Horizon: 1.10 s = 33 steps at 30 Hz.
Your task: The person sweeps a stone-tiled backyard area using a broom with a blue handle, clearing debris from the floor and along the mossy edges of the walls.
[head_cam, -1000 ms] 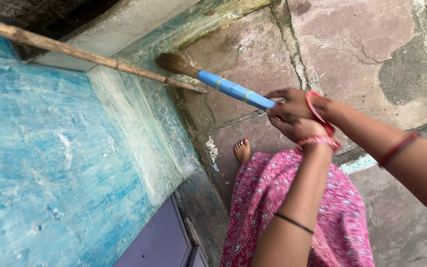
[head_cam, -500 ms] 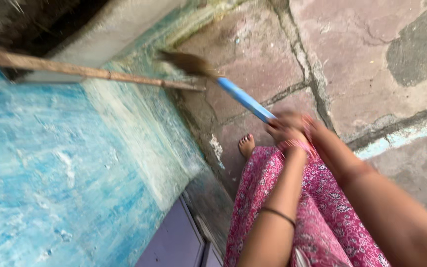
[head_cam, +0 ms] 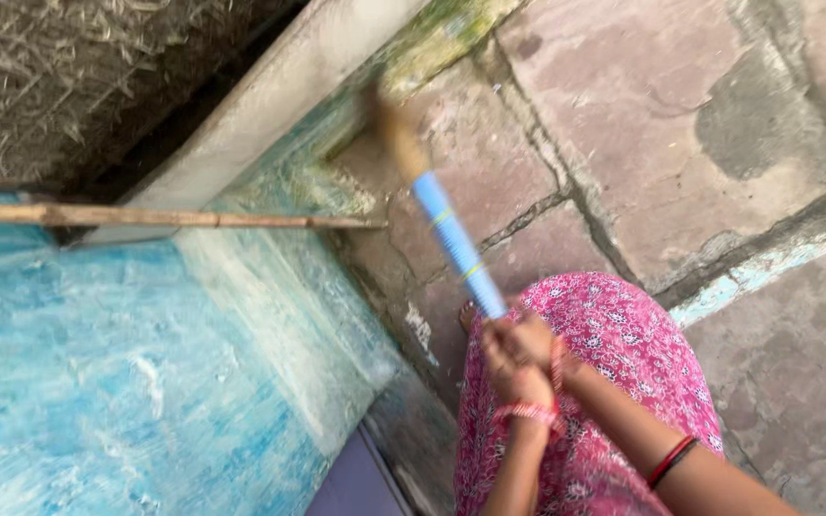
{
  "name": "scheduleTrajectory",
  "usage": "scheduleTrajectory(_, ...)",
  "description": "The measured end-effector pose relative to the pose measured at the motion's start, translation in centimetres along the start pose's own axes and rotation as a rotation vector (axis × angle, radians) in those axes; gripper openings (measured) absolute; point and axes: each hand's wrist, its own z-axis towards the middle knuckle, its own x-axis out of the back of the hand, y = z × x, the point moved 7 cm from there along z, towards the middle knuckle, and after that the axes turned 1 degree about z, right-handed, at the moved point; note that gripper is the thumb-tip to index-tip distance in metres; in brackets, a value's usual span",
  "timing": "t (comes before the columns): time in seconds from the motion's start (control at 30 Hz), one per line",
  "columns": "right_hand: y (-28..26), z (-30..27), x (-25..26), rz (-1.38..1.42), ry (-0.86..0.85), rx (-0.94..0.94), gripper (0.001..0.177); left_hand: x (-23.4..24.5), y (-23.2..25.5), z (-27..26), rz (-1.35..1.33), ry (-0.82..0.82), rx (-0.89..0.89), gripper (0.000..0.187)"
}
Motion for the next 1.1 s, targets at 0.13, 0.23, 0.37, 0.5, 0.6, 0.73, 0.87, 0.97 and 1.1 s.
scheduleTrajectory(0.13, -1.5, 1.1, -5.5, -0.440, -0.159, 0.467, 0.042, 5.6, 0.9, 1.0, 0.307, 0.203, 0.101, 0.057)
scheduleTrajectory(0.23, -4.4, 3.2, -7.7, -0.765, -0.361, 0.651, 0.037, 5.9, -1.4, 6.5, 0.453, 0.311, 0.198, 0.050)
scheduleTrajectory(0.37, -8.5, 9.8, -5.4, -1.125, -0.197, 0.677, 0.024, -0.2, -3.5, 14.7, 0.071, 0.154, 0.104, 0.040)
scheduleTrajectory(0.5, -7.3, 12.9, 1.8, 0.056, 0.103, 0.095, 0.032, -5.3, -1.1, 16.3, 0.604, -0.129, -0.044, 0.036)
scheduleTrajectory(0.6, -9.1, 9.9, 3.9, 0.317, 0.304, 0.221, 0.042, -7.1, 2.8, 14.2, 0.623, -0.340, -0.122, 0.043)
scheduleTrajectory(0.73, -8.2, 1.4, 2.7, 0.144, 0.355, 0.110, 0.056, -3.4, 5.9, 7.5, 0.536, -0.400, -0.150, 0.052)
scheduleTrajectory(0.87, -4.1, -3.7, -3.0, 0.355, 0.122, -0.022, 0.057, 2.7, 4.1, 1.5, 0.466, -0.189, 0.111, 0.058)
scheduleTrajectory(0.97, -1.0, -2.1, -4.1, 0.120, 0.041, 0.209, 0.047, 5.7, -0.7, 0.5, 0.363, 0.025, 0.346, 0.053)
scheduleTrajectory(1.1, 0.3, 5.0, -1.7, -0.924, -0.031, 0.849, 0.011, 1.2, -7.6, 5.9, 0.313, 0.159, 0.196, 0.041)
